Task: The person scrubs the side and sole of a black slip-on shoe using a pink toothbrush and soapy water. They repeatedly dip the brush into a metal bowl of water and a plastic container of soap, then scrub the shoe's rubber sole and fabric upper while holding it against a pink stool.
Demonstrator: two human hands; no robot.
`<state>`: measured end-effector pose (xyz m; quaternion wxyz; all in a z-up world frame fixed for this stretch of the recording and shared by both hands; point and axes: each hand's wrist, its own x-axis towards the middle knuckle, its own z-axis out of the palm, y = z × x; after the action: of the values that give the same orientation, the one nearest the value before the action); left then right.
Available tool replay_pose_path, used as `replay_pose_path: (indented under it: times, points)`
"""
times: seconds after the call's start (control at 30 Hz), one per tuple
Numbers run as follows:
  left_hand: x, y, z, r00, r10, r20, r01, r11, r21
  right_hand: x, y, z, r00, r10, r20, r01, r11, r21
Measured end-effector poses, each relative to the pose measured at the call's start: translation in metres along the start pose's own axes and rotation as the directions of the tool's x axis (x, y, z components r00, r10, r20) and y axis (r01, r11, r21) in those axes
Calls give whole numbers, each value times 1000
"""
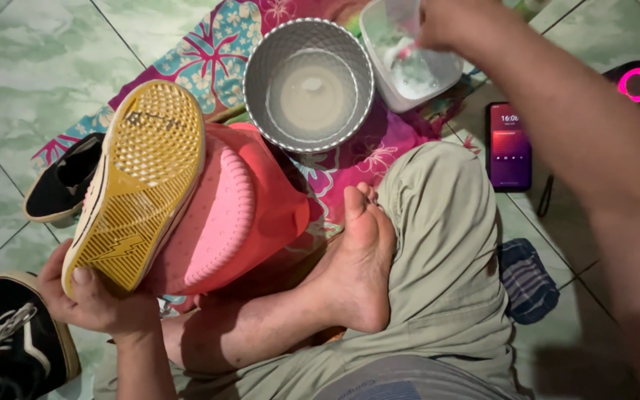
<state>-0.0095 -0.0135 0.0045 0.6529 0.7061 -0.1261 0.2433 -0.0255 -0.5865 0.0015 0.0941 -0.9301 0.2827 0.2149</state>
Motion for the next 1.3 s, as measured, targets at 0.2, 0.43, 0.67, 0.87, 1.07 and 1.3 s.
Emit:
replay_pose_path:
  times: [0.2,0.43,0.67,0.87,1.07,1.3]
  points:
    - [1,0,-1,1000,7,-7,-7,1000,-14,-17,5,38,991,2,-134,-8,999,-41]
    - [2,4,1,1000,15,-10,-15,1000,10,-84,49,51,870,-70,-488,104,994,42]
    - [3,4,0,997,76,33,-77,997,18,-149,54,137,515,-233,-825,406,914,-5]
    - [4,3,-1,996,78,35,-80,996,39,-151,48,141,252,-168,-953,504,864,-19]
    - [2,6,-2,998,58,30,-59,997,40,-158,37,148,284,-119,-951,521,852,49]
    - [4,3,-3,998,63,30,-64,997,30,-157,40,165,448,4,-894,503,825,256]
